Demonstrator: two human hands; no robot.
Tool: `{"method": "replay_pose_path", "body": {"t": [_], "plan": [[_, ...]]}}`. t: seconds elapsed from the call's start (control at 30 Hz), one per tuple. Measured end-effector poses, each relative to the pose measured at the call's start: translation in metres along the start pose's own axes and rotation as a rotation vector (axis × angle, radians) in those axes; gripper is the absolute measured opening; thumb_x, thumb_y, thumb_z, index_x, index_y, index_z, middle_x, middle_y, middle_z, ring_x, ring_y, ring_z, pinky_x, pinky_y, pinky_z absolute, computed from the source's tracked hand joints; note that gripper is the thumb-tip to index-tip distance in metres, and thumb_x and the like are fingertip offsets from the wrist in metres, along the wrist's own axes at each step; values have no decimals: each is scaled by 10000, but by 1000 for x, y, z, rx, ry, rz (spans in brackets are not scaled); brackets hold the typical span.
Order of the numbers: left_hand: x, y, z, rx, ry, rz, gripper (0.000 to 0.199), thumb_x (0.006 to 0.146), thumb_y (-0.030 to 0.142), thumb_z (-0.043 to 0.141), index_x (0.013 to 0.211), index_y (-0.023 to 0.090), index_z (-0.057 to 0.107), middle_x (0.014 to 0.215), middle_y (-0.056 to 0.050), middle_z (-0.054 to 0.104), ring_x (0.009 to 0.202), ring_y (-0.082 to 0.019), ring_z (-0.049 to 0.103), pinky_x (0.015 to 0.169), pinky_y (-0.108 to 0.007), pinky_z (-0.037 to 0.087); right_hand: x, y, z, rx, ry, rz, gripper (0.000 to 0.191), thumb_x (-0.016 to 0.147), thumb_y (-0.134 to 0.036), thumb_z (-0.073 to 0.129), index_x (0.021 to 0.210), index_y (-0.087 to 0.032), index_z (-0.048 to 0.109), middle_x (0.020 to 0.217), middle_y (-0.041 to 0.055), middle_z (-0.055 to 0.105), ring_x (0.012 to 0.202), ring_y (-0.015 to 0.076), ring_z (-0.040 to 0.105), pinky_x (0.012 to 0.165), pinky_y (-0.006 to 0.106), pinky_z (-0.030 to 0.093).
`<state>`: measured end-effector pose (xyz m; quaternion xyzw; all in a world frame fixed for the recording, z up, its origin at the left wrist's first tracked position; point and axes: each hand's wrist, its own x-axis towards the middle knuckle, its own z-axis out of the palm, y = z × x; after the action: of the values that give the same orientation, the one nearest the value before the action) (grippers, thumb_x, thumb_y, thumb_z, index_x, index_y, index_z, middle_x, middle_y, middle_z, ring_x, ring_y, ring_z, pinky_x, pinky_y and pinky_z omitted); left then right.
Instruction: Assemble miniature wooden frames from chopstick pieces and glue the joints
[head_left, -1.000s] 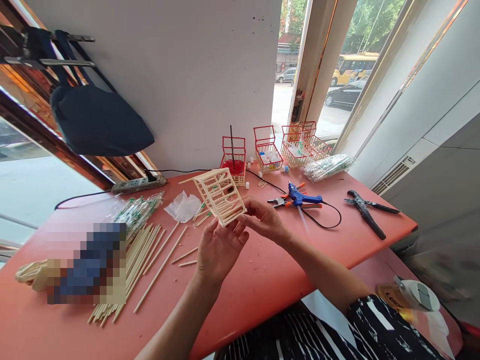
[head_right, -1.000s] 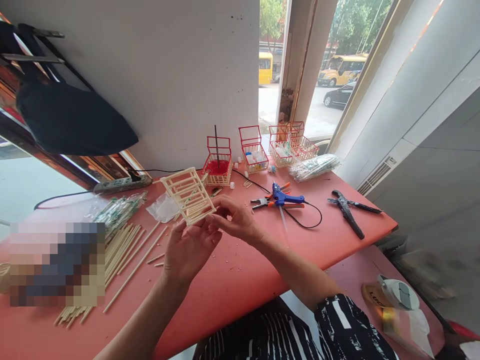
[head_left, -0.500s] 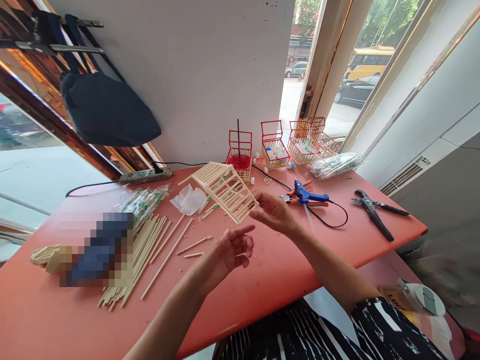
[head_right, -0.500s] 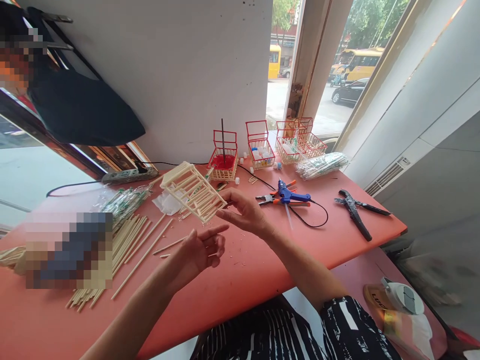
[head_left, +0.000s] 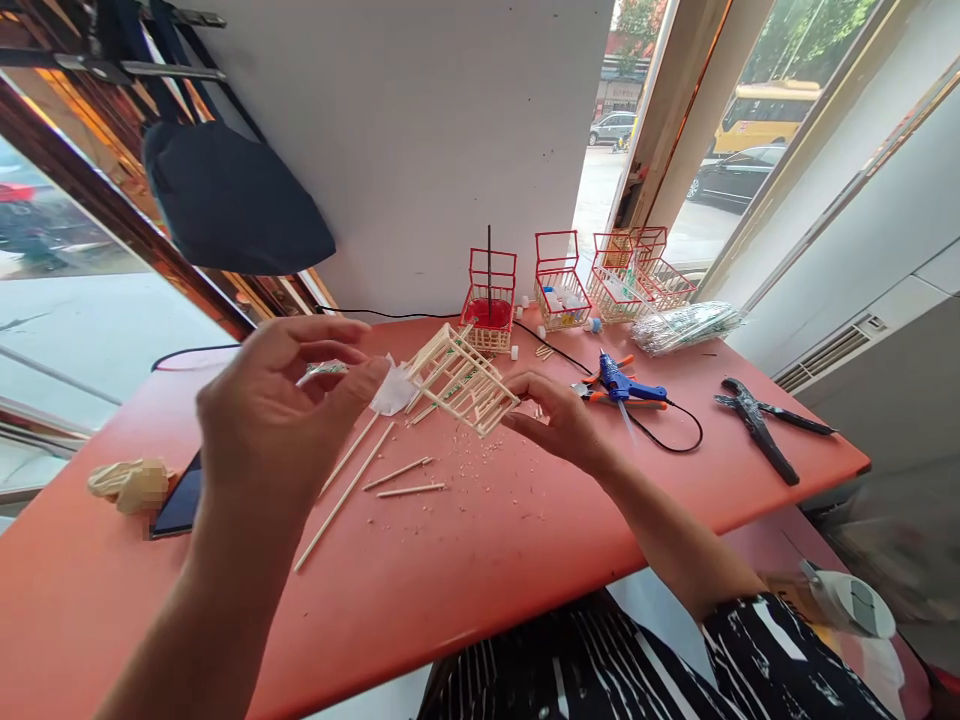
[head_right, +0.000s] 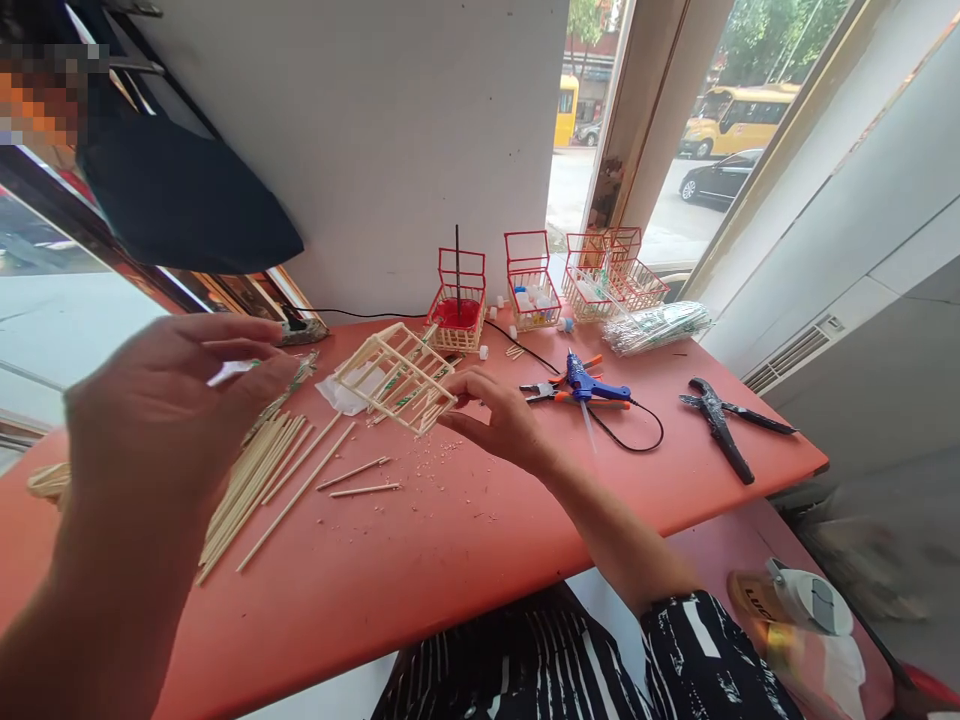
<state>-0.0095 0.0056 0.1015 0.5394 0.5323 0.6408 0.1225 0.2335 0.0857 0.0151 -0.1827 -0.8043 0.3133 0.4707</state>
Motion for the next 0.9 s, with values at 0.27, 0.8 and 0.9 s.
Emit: {"method": "replay_pose_path", "body": {"t": [0.27, 0.8, 0.9], "plan": [[1, -23, 13, -177, -192, -308, 742, 629, 385, 971, 1293, 287, 656, 1254, -61, 671, 934, -161, 671, 787, -294, 572, -4, 1, 4, -91, -23, 40, 278, 1012, -475, 708, 1042, -200, 684, 1010, 72, 712, 909, 184, 667, 845, 327, 558], [-12, -59, 27, -310, -263, -375, 507, 648, 355, 955, 1104, 238, 766, 1261, -68, 734, 1019, -181, 673, 833, -273, 568, -2, 4, 0, -138, -153, 71, 161, 1021, -355, 689, 1036, -201, 647, 980, 54, 693, 878, 170, 633, 831, 310, 531], [-14, -58, 28, -267, -274, -368, 496, 677, 412, 942, 1111, 239, 775, 1228, -74, 746, 1013, -194, 681, 856, -300, 576, -1, 2, -2, -147, -162, 114, 172, 1014, -355, 696, 1081, -201, 663, 972, 42, 711, 855, 160, 632, 787, 292, 512]]}}
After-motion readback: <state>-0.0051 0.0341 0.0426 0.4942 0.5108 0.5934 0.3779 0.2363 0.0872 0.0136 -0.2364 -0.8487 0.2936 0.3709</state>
